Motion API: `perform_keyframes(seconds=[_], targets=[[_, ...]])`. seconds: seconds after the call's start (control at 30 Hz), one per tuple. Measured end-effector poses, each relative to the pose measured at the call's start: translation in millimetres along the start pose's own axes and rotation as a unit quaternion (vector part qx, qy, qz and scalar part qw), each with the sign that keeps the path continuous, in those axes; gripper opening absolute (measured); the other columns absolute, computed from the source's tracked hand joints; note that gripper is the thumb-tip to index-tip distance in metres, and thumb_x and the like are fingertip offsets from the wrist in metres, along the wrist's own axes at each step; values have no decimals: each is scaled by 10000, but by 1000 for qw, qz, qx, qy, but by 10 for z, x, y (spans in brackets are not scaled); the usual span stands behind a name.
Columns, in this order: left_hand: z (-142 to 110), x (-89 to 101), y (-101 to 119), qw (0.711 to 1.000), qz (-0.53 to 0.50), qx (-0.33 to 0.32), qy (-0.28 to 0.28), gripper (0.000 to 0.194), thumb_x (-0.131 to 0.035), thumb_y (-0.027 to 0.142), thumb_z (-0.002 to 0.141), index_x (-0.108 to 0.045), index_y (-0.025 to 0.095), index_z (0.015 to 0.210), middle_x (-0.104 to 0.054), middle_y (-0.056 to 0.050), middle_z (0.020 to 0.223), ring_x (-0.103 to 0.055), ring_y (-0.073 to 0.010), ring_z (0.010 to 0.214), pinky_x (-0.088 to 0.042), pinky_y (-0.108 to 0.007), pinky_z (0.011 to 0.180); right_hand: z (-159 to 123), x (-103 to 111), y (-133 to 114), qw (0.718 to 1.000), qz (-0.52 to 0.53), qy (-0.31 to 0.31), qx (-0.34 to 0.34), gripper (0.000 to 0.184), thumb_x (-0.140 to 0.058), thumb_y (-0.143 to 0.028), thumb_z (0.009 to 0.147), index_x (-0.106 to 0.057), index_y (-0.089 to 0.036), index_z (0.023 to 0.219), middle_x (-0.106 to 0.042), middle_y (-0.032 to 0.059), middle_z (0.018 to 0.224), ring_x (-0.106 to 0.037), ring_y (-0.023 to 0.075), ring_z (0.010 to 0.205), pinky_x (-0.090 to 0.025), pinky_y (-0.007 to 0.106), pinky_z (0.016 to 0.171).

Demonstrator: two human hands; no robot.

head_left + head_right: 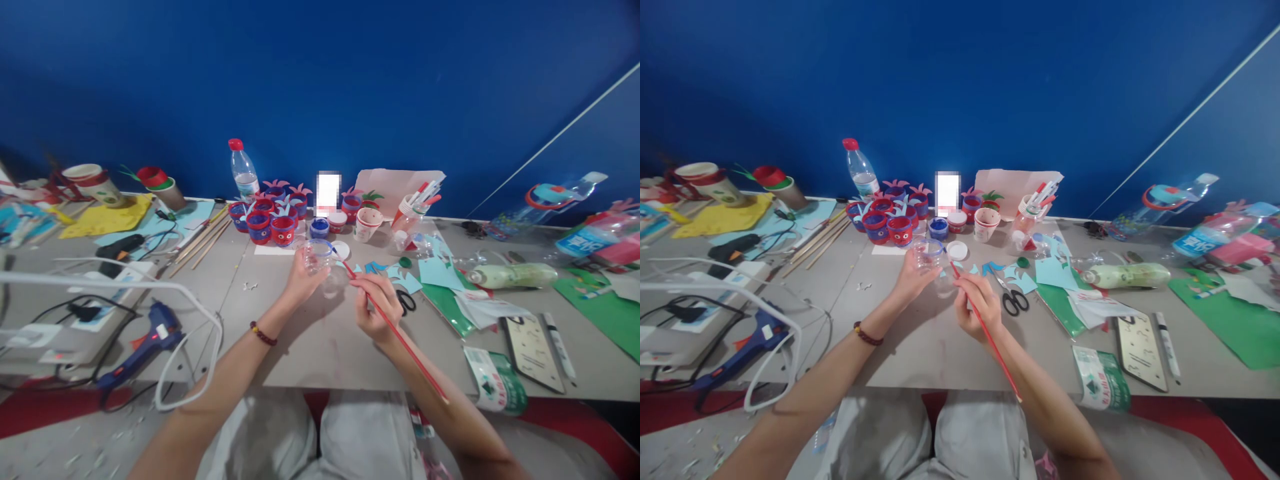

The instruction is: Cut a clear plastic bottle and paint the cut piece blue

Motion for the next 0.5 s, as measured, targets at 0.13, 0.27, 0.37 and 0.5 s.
perform_keyframes(seconds=[0.13,0.27,0.37,0.5], targets=[[-12,-17,-27,999,18,7,-27,544,-831,259,623,-562,253,1097,-622,-46,1095,-615,-196,986,-499,-409,940,-8,-7,-17,1000,-2,-13,4,284,-534,-37,879,-660,-210,1065,-723,68,947,-723,180,880,-612,303,809],[-38,-15,-32,998,47,-2,-32,498,-832,297,666,-557,258,1079,-625,-51,1102,-611,-206,1008,-475,-423,968,-35,-16,-56,1000,-10,-22,7,271,-525,-54,889,-666,-208,1061,-726,73,964,-731,178,875,-620,297,800],[-61,-17,-24,997,63,-7,-32,493,-810,311,701,-536,258,1108,-625,-54,1113,-614,-214,1026,-467,-432,971,-60,-31,-101,999,4,-30,14,287,-518,-57,888,-664,-204,1086,-721,84,968,-738,190,895,-631,309,796],[-80,-41,-17,996,78,-13,-38,495,-783,301,726,-517,240,1140,-625,-62,1099,-616,-213,1014,-467,-423,953,-82,-48,-177,998,28,-40,29,312,-511,-48,871,-660,-190,1105,-721,96,973,-743,193,925,-635,291,789]])
Point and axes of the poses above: each hand's wrist, its own z-axis towards the middle knuckle, its own x-axis out of the back of the hand, y = z × x, the point moved 5 cm from there along z, towards the middle knuckle
